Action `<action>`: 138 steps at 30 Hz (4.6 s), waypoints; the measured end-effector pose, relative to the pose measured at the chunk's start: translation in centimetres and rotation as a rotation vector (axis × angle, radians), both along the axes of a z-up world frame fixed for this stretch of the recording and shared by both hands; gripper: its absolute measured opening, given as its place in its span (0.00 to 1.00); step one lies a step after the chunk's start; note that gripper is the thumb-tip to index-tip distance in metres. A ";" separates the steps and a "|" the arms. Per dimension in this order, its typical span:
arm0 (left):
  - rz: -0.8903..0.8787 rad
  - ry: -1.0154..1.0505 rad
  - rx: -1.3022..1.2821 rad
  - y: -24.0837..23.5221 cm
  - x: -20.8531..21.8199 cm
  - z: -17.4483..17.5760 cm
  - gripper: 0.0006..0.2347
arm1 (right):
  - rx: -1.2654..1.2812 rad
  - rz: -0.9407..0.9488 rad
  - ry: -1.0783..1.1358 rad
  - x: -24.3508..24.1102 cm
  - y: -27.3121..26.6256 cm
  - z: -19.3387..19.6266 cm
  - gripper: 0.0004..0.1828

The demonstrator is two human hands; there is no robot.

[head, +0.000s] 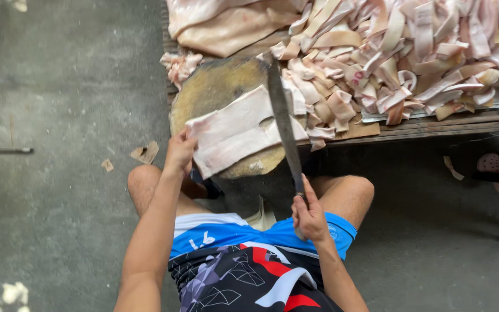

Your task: The person cuts large sheets of pork skin into strips using a large knife on a round wooden cutting board. They repeatedly pick up sheets, slice them into uniform strips, and move the cut pieces to a pile on a nearby table.

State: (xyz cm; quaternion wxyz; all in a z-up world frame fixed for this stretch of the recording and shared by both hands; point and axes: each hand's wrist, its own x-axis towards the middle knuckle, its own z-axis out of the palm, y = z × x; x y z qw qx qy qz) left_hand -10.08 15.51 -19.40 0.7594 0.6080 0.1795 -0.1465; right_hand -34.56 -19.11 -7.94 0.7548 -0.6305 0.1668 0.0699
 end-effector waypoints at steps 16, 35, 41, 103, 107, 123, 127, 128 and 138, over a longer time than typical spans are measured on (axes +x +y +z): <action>0.023 0.118 -0.146 -1.0 -1.7 6.7 0.09 | -0.198 0.155 -0.604 2.2 1.6 11.2 0.31; 0.011 -0.098 -0.016 -1.5 0.2 0.9 0.13 | -0.951 0.128 -0.267 3.3 2.5 -0.5 0.31; -0.088 -0.100 -0.209 -4.8 -0.1 2.9 0.08 | -0.622 0.046 -0.067 5.8 3.4 1.7 0.31; 0.000 0.183 -0.131 -2.7 -7.8 8.7 0.11 | -0.214 0.150 -0.490 0.8 5.3 8.5 0.34; 0.016 0.192 -0.142 -2.7 -8.5 9.0 0.12 | -0.396 0.057 -0.973 0.6 5.3 7.2 0.33; -0.006 0.134 -0.145 -5.1 -6.6 6.3 0.12 | -0.392 0.046 -0.382 2.5 5.0 7.4 0.33; 0.026 0.125 -0.056 -4.3 -7.2 7.4 0.11 | -0.444 0.056 -0.913 1.0 4.6 6.4 0.35; 0.028 0.111 -0.051 -4.2 -7.0 7.5 0.11 | -0.567 0.060 -0.807 1.2 4.9 5.0 0.34; -0.018 0.054 0.082 -4.5 -7.1 6.1 0.09 | -0.682 0.145 -0.026 3.8 6.9 2.3 0.30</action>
